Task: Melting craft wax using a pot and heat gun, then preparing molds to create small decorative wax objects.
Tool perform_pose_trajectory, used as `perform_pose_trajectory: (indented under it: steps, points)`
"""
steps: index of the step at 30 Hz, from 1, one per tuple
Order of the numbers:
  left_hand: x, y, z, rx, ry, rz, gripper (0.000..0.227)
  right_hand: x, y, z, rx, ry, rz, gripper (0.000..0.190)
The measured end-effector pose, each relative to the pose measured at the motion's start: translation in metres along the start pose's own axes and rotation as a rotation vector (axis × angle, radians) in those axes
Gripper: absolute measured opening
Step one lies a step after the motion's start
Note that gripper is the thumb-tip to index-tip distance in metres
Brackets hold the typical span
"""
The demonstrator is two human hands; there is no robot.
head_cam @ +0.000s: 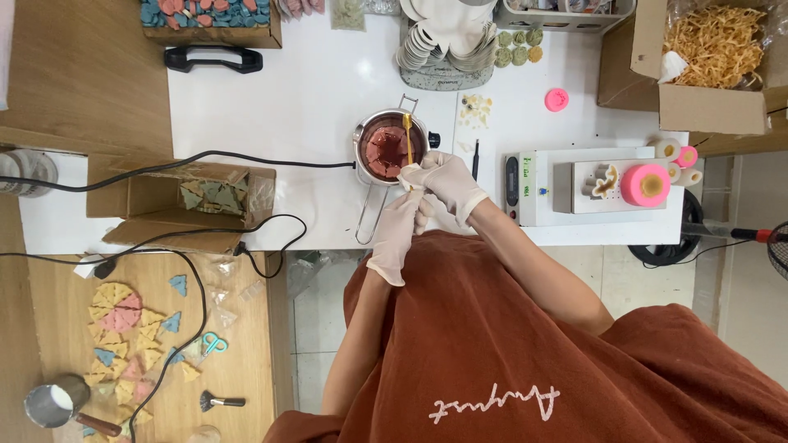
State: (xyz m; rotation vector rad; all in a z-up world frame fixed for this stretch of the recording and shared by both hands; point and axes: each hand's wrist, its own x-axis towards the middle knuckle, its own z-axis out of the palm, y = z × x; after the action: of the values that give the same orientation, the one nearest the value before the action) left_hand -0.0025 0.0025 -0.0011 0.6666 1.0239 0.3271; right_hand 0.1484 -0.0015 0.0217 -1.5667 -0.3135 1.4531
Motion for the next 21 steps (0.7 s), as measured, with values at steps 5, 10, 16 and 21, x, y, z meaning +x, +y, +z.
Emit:
perform_pose_trajectory:
  steps: [5, 10, 16, 21]
  points:
    - [-0.008, -0.005, 0.011, -0.033, -0.034, 0.054, 0.034, 0.019, -0.014, 0.001, -0.05, 0.137, -0.101, 0.047]
    - [-0.01, 0.004, 0.01, -0.092, 0.033, 0.056, 0.031, 0.005, -0.021, -0.001, -0.081, 0.18, -0.098, 0.045]
    - [-0.007, 0.018, -0.009, -0.043, -0.001, 0.048, 0.03, -0.017, -0.001, -0.003, -0.13, -0.004, 0.039, 0.037]
    - [0.002, -0.01, -0.004, 0.007, 0.002, 0.068, 0.034, -0.018, -0.01, 0.002, 0.044, 0.08, 0.048, 0.04]
